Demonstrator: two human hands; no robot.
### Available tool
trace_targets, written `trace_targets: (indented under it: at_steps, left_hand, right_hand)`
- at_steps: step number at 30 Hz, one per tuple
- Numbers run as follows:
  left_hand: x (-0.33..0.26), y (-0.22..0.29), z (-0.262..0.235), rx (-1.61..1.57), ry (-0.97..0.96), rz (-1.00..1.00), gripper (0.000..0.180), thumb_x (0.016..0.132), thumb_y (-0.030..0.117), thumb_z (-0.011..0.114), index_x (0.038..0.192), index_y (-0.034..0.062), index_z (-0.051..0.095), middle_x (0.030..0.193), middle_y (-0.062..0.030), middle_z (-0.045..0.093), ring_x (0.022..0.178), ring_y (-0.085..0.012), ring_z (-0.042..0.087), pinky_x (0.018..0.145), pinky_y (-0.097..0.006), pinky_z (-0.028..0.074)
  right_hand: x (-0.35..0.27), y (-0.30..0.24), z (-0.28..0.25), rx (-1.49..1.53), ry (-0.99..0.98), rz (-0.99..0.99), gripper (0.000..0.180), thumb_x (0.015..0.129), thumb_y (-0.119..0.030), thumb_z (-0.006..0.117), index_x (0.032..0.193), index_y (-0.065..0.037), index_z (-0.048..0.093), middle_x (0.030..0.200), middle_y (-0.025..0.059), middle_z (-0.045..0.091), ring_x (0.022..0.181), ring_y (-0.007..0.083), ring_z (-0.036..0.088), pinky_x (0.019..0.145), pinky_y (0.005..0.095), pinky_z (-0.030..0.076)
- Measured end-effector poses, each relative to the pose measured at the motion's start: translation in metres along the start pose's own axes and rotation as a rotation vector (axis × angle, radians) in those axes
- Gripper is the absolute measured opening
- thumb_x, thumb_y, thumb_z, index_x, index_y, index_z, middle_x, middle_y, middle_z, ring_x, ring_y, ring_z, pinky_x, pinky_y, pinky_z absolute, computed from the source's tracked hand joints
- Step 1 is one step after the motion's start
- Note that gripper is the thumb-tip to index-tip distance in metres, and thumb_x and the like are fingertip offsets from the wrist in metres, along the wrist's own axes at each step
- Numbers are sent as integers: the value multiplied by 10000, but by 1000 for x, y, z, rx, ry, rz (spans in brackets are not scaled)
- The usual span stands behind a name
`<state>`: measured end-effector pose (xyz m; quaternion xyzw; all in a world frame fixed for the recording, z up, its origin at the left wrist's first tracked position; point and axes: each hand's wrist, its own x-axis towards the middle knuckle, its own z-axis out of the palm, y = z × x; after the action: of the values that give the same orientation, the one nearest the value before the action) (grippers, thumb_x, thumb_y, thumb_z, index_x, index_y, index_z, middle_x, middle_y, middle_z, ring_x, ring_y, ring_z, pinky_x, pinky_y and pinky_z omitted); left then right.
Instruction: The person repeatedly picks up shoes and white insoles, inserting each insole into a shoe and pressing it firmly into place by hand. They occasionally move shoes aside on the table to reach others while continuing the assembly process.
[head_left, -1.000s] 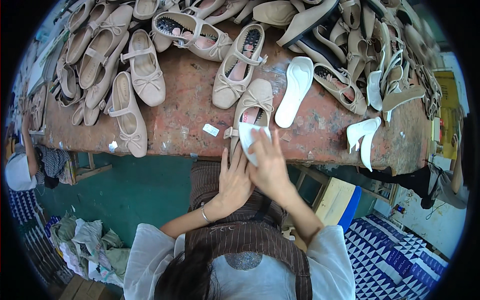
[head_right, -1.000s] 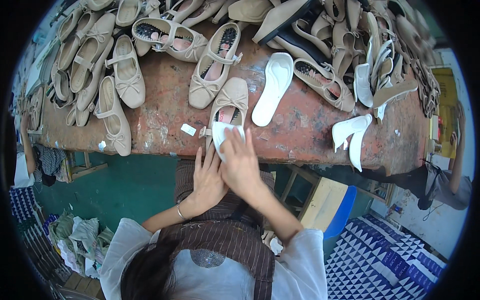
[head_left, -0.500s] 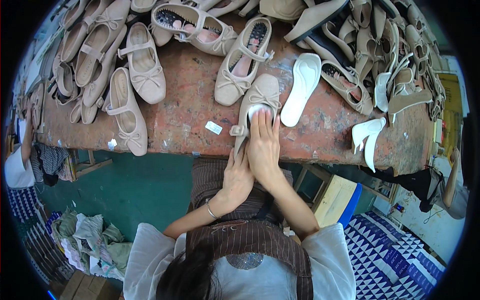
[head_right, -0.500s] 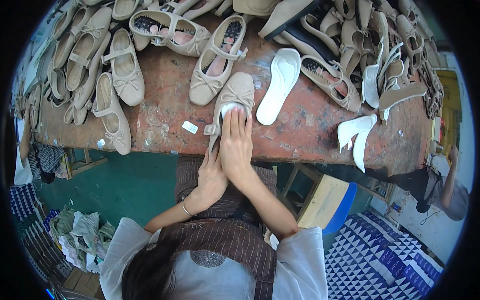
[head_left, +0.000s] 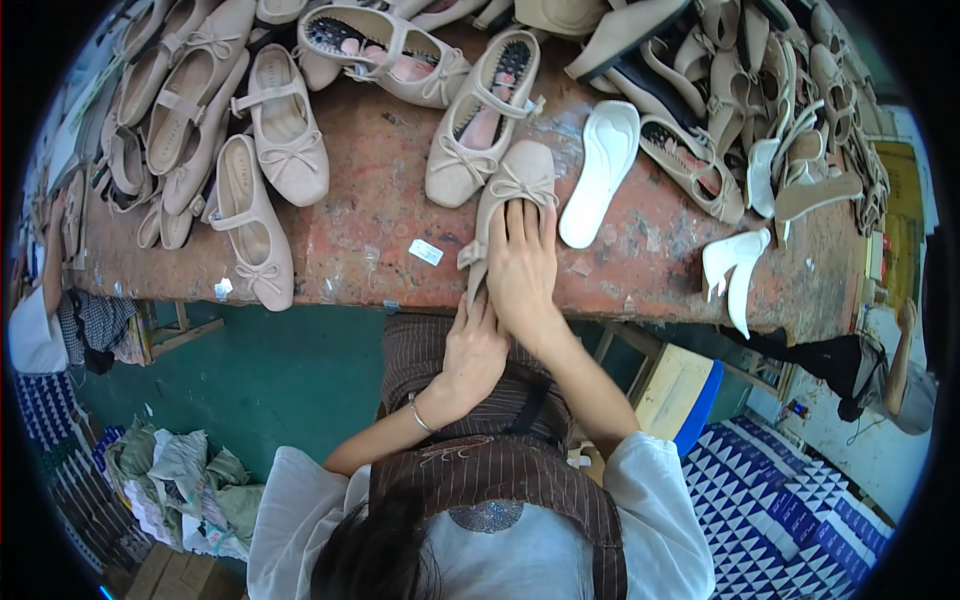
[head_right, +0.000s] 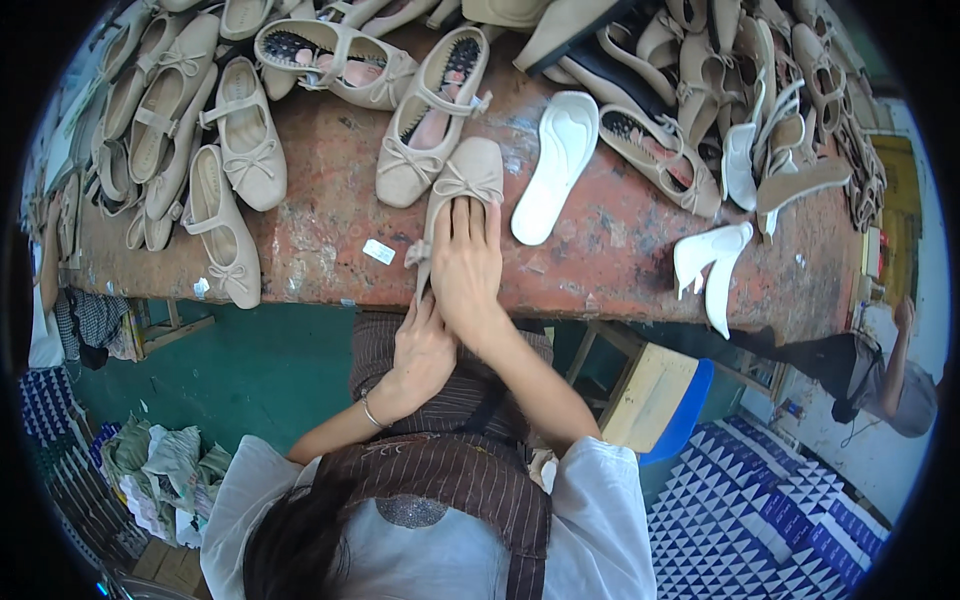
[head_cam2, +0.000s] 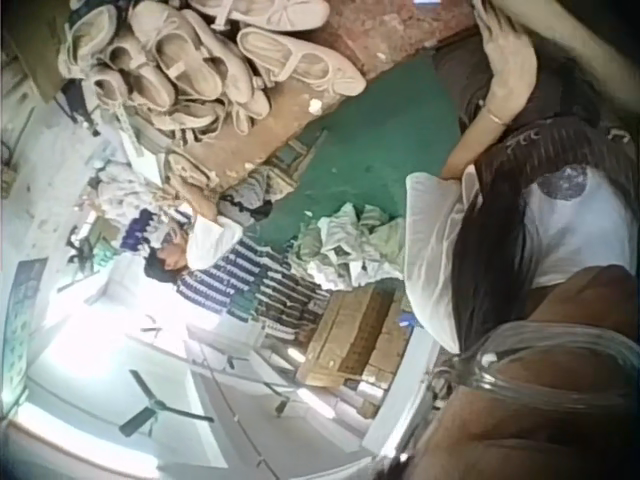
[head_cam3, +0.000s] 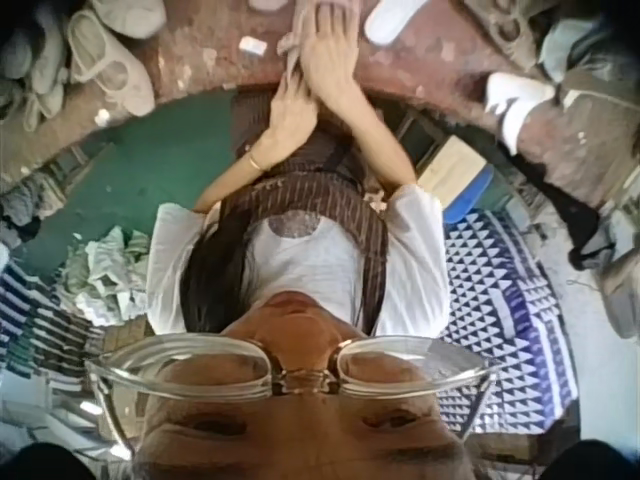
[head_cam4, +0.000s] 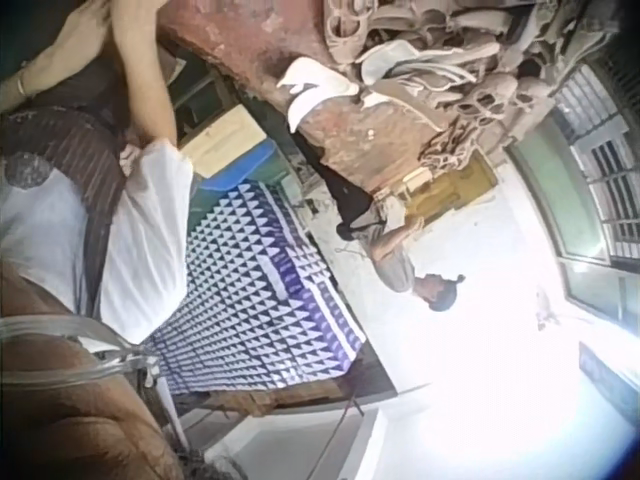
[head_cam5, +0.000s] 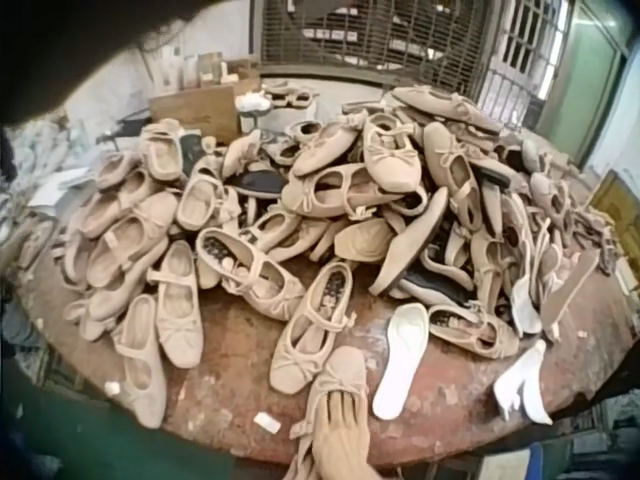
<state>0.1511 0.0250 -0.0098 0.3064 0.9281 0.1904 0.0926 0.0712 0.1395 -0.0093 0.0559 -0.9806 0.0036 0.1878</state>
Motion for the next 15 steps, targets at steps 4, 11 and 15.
trace_targets:
  at_steps: [4,11,15]
  left_hand:
    - [7,3,-4,102,38,13,531,867,130,543,1346,-94,506,1426,-240,478,1355,-327,438,1109,-479,380]
    - [31,-14,-12,-236,309,-71,316,782,143,740,1036,2,617,1215,-160,599,1195,-337,541,1057,-500,383]
    - [31,-66,-115,-802,220,-70,129,788,79,745,790,16,633,1060,-129,657,957,-256,645,815,-346,495]
  right_hand:
    - [20,17,4,18,-361,53,198,850,-106,523,910,8,673,887,170,677,922,283,674,1204,603,85]
    - [23,35,-20,534,-346,-65,173,827,-53,562,878,14,713,886,171,709,956,322,692,1149,692,126]
    - [30,117,-54,894,-84,142,466,707,121,603,1114,-64,735,1173,151,701,1257,336,580,1104,428,418]
